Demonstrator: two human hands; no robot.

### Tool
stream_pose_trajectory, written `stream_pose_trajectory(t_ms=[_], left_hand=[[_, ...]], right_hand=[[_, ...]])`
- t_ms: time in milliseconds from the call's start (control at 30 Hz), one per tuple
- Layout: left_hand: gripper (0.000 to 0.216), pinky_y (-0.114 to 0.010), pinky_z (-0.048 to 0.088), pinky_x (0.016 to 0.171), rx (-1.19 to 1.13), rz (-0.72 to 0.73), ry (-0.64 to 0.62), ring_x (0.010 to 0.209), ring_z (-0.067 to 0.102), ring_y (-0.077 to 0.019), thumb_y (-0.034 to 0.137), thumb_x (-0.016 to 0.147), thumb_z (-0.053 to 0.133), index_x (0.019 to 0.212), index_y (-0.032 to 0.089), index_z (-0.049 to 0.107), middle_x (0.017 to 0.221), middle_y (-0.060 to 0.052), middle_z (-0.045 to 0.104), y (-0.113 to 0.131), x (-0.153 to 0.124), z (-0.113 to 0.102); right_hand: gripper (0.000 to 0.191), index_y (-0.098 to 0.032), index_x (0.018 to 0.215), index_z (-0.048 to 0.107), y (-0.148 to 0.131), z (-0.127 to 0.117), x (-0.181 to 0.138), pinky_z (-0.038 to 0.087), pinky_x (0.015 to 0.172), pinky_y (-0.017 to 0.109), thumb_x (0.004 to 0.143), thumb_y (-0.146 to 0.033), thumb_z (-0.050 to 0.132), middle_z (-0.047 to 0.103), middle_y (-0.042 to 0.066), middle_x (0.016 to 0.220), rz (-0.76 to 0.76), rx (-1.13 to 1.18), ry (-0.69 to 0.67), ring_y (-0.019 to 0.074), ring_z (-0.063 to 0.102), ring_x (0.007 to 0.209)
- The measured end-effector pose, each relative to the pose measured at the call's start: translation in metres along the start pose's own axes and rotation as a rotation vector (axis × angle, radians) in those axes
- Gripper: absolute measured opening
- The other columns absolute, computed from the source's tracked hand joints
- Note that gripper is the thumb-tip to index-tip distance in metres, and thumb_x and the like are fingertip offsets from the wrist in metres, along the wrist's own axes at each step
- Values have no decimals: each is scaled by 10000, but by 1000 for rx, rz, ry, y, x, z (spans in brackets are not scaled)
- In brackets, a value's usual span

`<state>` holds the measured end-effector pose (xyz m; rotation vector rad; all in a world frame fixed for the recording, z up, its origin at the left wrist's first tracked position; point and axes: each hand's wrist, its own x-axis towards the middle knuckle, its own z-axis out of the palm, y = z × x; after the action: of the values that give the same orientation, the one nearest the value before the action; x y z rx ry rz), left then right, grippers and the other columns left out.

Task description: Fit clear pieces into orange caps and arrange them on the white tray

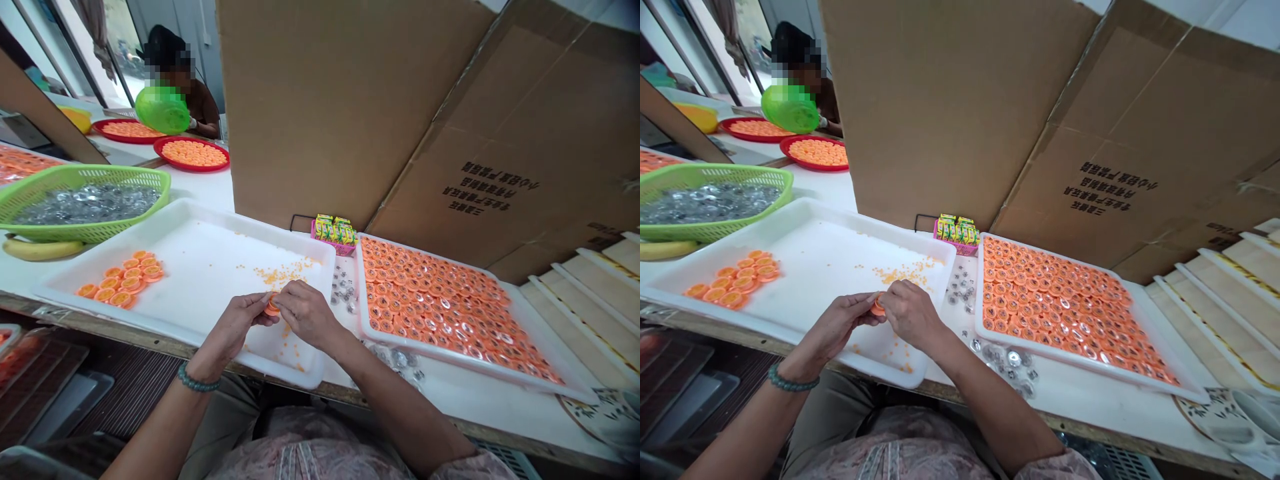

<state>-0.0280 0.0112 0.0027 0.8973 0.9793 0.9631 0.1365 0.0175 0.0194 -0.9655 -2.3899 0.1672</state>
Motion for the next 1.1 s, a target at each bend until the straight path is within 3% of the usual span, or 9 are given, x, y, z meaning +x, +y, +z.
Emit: stream_pose_trajectory(t_ms=[267,500,767,1000,1100], left_hand=[[260,-268,519,722,-167,-37,-62,679,639,-154,330,726,680,861,110,709,856,-86,698,2,0,-4],[324,-277,528,753,-154,-28,-49,703,659,-167,367,703,707,903,112,708,827,-93,709,2,0,-3],[302,-262,542,735,-160,-47,-37,714,670,-162,298,707,716,951,123,679,901,-83,710,0,1,-4],[299,-274,551,740,-158,-33,-9,713,669,-165,245,700,720,956,101,664,876,-82,711,1,0,-2],[322,-277,556,725,-170,-43,7,719,674,-179,234,702,716,987,97,653,883,-94,713,2,0,-1]], right_hand=[[180,-180,911,641,4,-1,-1,458,715,277,883,-189,463,602,51,818,154,212,177,148,560,789],[179,-188,919,651,-1,-7,-2,451,688,290,859,-155,486,605,62,820,77,75,52,166,550,779],[179,-178,898,628,0,-1,-6,444,712,283,889,-180,450,594,58,822,108,94,78,159,541,794],[172,-167,842,617,-3,-3,-6,432,714,300,861,-131,450,578,67,808,45,-66,17,174,516,785],[180,-160,866,616,-2,0,-6,443,713,294,880,-153,437,583,65,815,76,26,71,165,523,783]])
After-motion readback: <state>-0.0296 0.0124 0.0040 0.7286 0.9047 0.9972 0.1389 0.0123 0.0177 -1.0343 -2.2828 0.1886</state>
